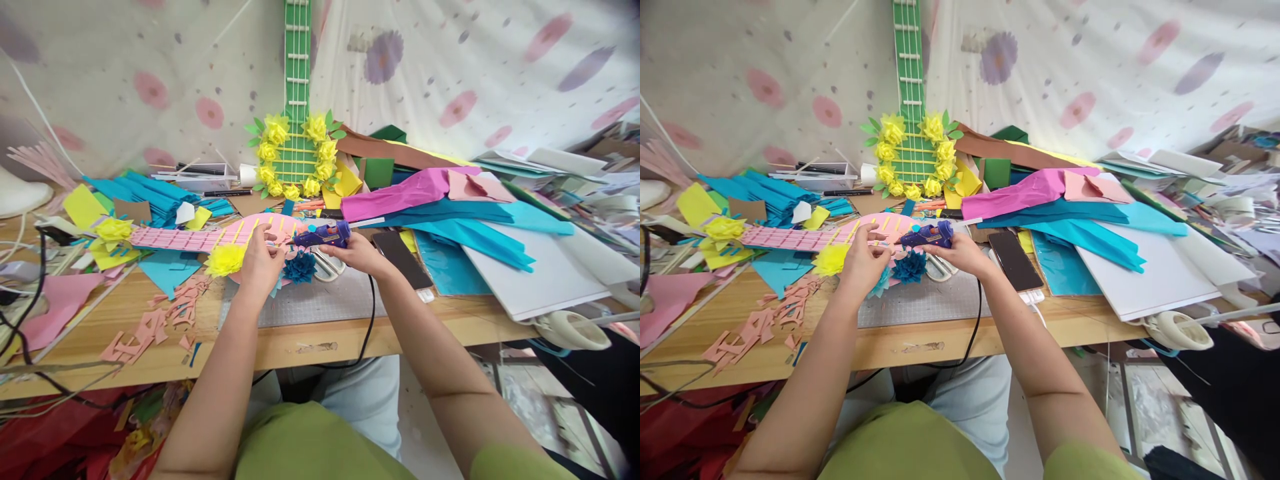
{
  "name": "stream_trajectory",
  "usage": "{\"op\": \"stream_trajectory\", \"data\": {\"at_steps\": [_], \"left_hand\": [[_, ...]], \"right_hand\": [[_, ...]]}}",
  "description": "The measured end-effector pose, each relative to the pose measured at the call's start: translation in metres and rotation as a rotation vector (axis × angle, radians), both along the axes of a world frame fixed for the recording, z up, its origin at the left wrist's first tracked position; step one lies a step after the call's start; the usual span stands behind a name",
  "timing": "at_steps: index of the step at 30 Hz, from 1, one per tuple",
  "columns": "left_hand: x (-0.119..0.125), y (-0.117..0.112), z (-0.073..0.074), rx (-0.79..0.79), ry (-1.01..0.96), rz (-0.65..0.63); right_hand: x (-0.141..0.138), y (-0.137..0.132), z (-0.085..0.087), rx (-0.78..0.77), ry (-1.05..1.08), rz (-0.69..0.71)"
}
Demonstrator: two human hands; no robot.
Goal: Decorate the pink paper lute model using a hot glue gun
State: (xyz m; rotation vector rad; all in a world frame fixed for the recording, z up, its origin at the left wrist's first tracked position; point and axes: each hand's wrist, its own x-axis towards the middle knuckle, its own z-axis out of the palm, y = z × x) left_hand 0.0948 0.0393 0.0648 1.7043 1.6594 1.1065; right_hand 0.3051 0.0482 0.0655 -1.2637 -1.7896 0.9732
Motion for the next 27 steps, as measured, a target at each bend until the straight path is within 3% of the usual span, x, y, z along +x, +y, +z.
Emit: {"op": "stream_trajectory", "data": {"at_steps": [10, 17, 22, 25, 27], "left_hand": [[0.000, -0.002, 0.000, 0.044, 0.035, -0.013], [0.001, -0.002, 0.001, 0.040, 0.050, -0.023], [0.002, -0.003, 0.003, 0.027, 0.014, -0.008], [0.003, -0.003, 0.004, -0.001, -0.042, 0.006], [0.003, -0.003, 0.004, -0.007, -0.086, 0.008]], "right_hand": [[-0.004, 0.002, 0.002, 0.022, -0.028, -0.015], [-0.003, 0.003, 0.003, 0.014, 0.077, -0.049], [0.009, 0.007, -0.004, 0.025, 0.251, -0.226], [0.019, 0.017, -0.021, 0.077, 0.334, -0.426], [0.025, 0.025, -0.036, 0.055, 0.274, -0.561]]}}
